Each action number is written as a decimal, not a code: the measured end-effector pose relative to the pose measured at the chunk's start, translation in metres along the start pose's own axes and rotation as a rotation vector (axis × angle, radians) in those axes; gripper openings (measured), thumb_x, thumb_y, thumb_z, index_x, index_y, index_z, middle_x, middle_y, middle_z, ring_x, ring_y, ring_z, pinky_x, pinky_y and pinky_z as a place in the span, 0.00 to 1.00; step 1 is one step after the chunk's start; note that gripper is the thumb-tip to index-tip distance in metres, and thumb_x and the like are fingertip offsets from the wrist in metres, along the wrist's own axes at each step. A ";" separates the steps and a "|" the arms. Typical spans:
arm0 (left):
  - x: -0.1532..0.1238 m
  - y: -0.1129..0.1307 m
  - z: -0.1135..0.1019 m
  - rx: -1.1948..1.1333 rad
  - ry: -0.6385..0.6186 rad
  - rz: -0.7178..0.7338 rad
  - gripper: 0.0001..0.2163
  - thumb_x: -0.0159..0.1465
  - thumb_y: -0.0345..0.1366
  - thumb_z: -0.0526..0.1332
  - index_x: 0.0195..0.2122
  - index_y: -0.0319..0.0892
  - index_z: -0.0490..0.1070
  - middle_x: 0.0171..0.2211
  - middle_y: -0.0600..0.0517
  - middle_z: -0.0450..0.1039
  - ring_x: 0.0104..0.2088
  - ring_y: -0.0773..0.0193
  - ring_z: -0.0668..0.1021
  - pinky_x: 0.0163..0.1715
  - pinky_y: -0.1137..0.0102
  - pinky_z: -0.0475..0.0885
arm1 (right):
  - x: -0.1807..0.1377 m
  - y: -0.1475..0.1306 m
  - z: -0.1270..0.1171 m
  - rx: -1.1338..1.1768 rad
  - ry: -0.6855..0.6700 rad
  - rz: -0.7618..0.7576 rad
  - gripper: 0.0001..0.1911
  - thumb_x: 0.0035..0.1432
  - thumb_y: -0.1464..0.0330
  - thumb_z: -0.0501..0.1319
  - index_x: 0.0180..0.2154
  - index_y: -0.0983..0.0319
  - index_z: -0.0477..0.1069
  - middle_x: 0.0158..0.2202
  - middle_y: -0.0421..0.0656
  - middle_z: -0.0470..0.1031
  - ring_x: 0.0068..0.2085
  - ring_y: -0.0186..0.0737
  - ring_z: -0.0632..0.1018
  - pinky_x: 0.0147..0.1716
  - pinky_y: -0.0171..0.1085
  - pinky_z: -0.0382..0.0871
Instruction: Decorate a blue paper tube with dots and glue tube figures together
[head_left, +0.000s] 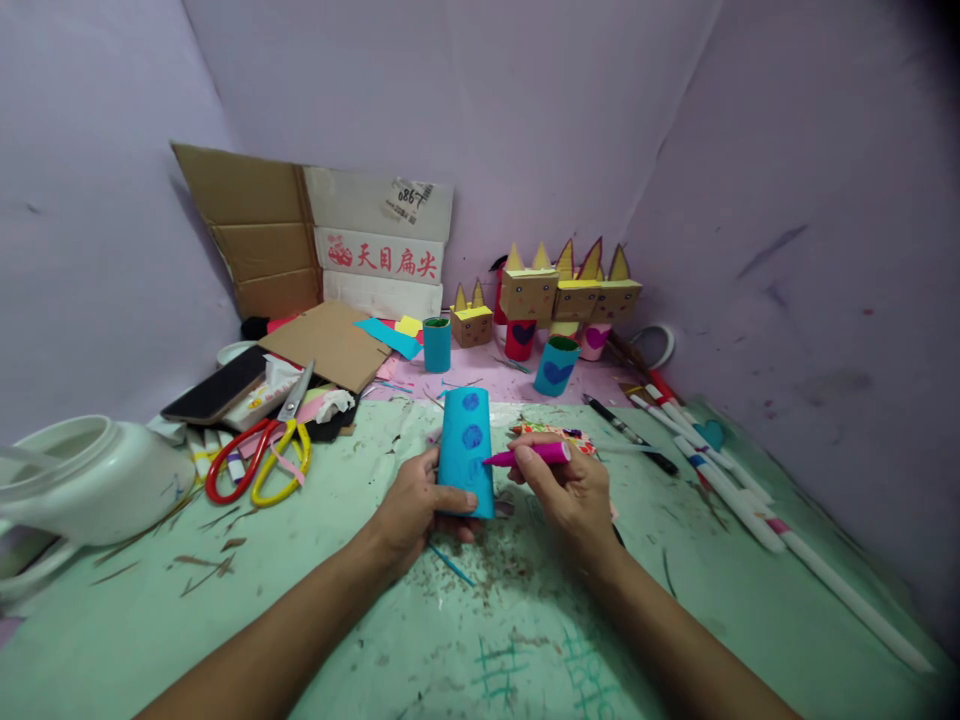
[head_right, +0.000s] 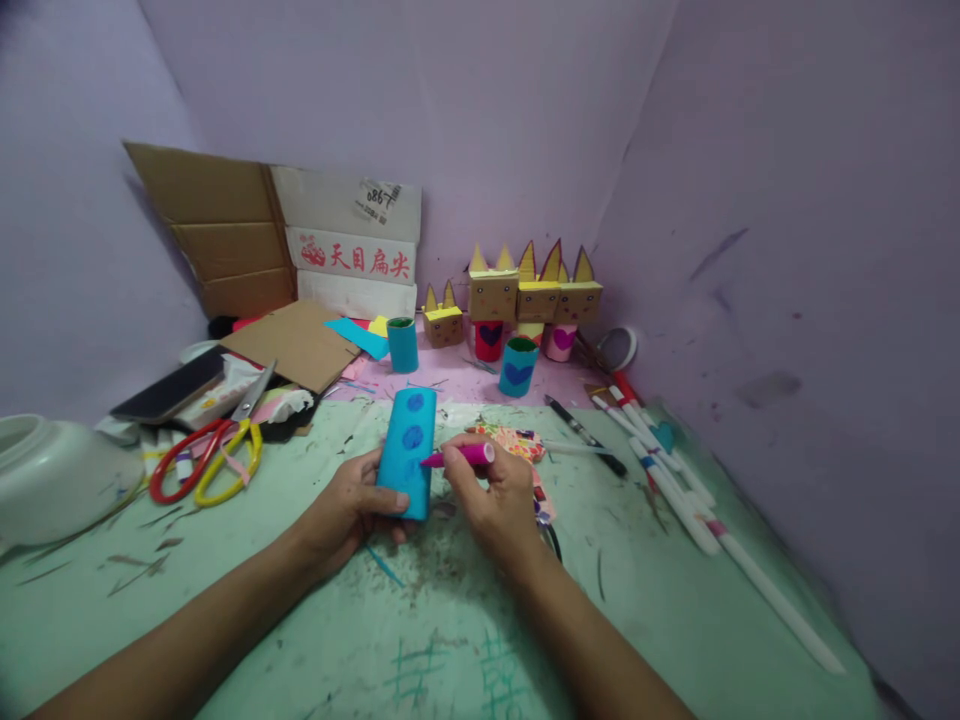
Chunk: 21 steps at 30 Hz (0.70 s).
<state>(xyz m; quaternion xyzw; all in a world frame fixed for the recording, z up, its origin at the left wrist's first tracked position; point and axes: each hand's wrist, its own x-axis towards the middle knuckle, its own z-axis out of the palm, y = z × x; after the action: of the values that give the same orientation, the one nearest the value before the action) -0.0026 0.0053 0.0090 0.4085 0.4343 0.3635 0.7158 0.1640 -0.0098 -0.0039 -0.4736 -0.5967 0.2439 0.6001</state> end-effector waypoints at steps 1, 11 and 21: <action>0.000 0.000 0.000 -0.002 0.002 0.000 0.26 0.40 0.30 0.68 0.43 0.34 0.67 0.24 0.51 0.74 0.19 0.65 0.74 0.15 0.73 0.71 | 0.000 0.000 0.000 0.003 0.001 -0.003 0.09 0.58 0.65 0.61 0.30 0.61 0.76 0.23 0.40 0.75 0.25 0.37 0.75 0.25 0.36 0.68; -0.001 0.001 0.001 0.010 0.009 -0.001 0.27 0.40 0.31 0.68 0.44 0.33 0.67 0.25 0.51 0.74 0.20 0.65 0.74 0.15 0.73 0.71 | 0.000 0.003 0.000 0.001 0.006 0.025 0.11 0.59 0.66 0.60 0.26 0.61 0.74 0.22 0.39 0.75 0.24 0.36 0.74 0.24 0.34 0.67; -0.001 0.001 0.001 0.006 -0.001 -0.002 0.28 0.40 0.31 0.68 0.45 0.33 0.68 0.23 0.52 0.74 0.19 0.65 0.74 0.15 0.73 0.71 | 0.000 0.000 0.000 -0.007 -0.001 -0.003 0.10 0.59 0.65 0.60 0.28 0.61 0.77 0.23 0.39 0.74 0.24 0.36 0.73 0.24 0.34 0.66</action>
<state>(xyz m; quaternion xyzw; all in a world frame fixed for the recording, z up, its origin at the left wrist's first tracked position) -0.0017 0.0049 0.0108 0.4103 0.4354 0.3612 0.7153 0.1644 -0.0098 -0.0040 -0.4748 -0.5985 0.2411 0.5985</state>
